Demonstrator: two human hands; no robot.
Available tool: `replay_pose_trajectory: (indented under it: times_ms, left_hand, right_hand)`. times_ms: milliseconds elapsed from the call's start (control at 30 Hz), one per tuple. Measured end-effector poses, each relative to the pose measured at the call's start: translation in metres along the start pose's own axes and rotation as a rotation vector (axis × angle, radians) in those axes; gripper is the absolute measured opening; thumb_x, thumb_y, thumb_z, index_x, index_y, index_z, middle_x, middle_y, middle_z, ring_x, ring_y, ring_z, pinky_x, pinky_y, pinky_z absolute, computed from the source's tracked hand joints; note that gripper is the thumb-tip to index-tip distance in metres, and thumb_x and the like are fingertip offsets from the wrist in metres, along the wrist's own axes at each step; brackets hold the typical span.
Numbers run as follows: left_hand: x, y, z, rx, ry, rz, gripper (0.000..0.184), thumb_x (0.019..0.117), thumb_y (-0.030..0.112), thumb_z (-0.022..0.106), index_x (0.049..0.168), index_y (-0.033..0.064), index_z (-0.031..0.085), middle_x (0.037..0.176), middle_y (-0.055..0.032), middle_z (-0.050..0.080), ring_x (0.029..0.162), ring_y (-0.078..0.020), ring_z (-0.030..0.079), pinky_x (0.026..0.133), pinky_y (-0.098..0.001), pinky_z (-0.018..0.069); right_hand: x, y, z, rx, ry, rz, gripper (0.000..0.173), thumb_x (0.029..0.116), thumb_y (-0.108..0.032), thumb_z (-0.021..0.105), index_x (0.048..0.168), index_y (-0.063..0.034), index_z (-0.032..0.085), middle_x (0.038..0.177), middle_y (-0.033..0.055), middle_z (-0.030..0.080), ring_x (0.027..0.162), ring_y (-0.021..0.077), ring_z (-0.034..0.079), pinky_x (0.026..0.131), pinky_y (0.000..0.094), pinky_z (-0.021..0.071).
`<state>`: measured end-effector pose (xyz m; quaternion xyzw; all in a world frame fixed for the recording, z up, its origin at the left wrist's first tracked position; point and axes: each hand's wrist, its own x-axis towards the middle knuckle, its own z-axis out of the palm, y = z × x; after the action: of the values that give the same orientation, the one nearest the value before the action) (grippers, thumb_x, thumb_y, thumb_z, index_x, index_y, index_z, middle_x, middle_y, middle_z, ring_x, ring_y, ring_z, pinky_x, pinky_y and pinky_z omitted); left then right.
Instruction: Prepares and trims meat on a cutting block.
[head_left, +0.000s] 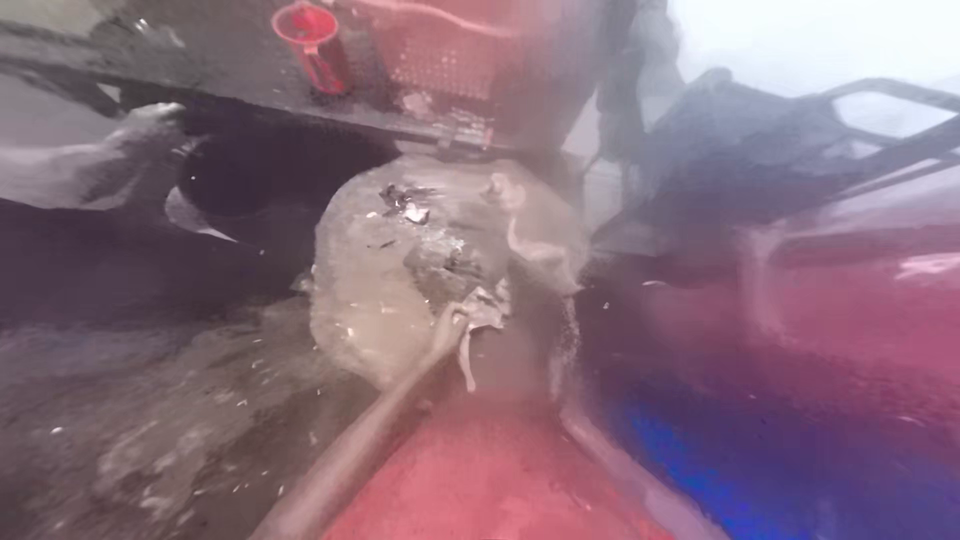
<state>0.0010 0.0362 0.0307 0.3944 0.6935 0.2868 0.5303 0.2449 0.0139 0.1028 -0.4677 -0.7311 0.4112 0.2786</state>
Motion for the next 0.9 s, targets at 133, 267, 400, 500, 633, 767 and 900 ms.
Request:
replay_pose_trajectory:
  times_ms: [133, 267, 400, 500, 633, 767, 900]
  left_hand:
    - [0.004, -0.018, -0.007, 0.037, -0.026, 0.059, 0.029, 0.1038, 0.015, 0.054, 0.130, 0.0017, 0.057, 0.117, -0.0156, 0.067, 0.101, -0.0213, 0.067, 0.092, -0.0409, 0.0561]
    - [-0.001, -0.036, -0.007, -0.039, -0.023, 0.043, 0.031, 0.1025, 0.017, 0.057, 0.129, 0.0020, 0.056, 0.114, -0.0151, 0.066, 0.095, -0.0204, 0.067, 0.086, -0.0402, 0.0570]
    - [-0.004, -0.037, -0.011, -0.003, -0.022, 0.011, 0.030, 0.1013, 0.019, 0.059, 0.127, 0.0037, 0.059, 0.118, -0.0151, 0.066, 0.101, -0.0223, 0.067, 0.090, -0.0436, 0.0559]
    - [-0.004, -0.035, -0.013, 0.017, -0.042, 0.010, 0.028, 0.1011, 0.017, 0.057, 0.126, 0.0045, 0.060, 0.117, -0.0146, 0.067, 0.099, -0.0216, 0.067, 0.089, -0.0433, 0.0557]
    - [-0.015, -0.030, -0.027, 0.037, -0.103, 0.073, 0.026, 0.1023, 0.013, 0.055, 0.123, -0.0015, 0.059, 0.115, -0.0166, 0.065, 0.098, -0.0210, 0.065, 0.089, -0.0399, 0.0551]
    - [-0.081, 0.051, -0.076, 0.113, -0.087, -0.224, 0.031, 0.1063, 0.013, 0.052, 0.135, 0.0014, 0.055, 0.120, -0.0176, 0.064, 0.101, -0.0217, 0.062, 0.093, -0.0391, 0.0504]
    - [-0.055, 0.014, -0.138, 0.062, 0.076, -0.081, 0.026, 0.1055, 0.020, 0.054, 0.127, 0.0075, 0.059, 0.101, -0.0099, 0.067, 0.080, -0.0154, 0.064, 0.074, -0.0359, 0.0563]
  right_hand:
    - [0.006, 0.034, 0.012, -0.108, -0.473, 0.575, 0.051, 0.1117, -0.040, 0.034, 0.131, -0.0002, 0.059, 0.116, 0.0204, 0.066, 0.107, 0.0283, 0.066, 0.097, 0.0474, 0.0524]
    - [0.005, 0.017, -0.001, -0.046, -0.439, 0.483, 0.044, 0.1116, -0.036, 0.035, 0.130, -0.0030, 0.059, 0.106, 0.0146, 0.067, 0.095, 0.0223, 0.066, 0.088, 0.0424, 0.0549]
    - [0.011, -0.026, -0.007, 0.192, -0.283, 0.279, 0.054, 0.1080, -0.045, 0.038, 0.133, -0.0005, 0.056, 0.088, 0.0042, 0.060, 0.073, 0.0097, 0.057, 0.070, 0.0298, 0.0532]
    - [0.012, -0.018, 0.006, 0.150, -0.224, 0.168, 0.075, 0.1022, -0.062, 0.039, 0.133, 0.0036, 0.058, 0.097, 0.0084, 0.066, 0.081, 0.0108, 0.061, 0.078, 0.0316, 0.0553]
    - [0.013, 0.027, 0.022, -0.098, -0.505, 0.460, 0.052, 0.1110, -0.040, 0.038, 0.139, 0.0007, 0.054, 0.124, 0.0227, 0.065, 0.114, 0.0309, 0.066, 0.102, 0.0489, 0.0504]
    - [0.003, 0.030, 0.024, -0.155, -0.572, 0.577, 0.055, 0.1099, -0.047, 0.036, 0.143, -0.0064, 0.052, 0.125, 0.0196, 0.066, 0.114, 0.0314, 0.066, 0.101, 0.0533, 0.0513]
    - [0.004, 0.036, 0.021, -0.186, -0.569, 0.602, 0.054, 0.1082, -0.052, 0.038, 0.143, -0.0129, 0.053, 0.121, 0.0164, 0.069, 0.110, 0.0306, 0.068, 0.097, 0.0555, 0.0532]
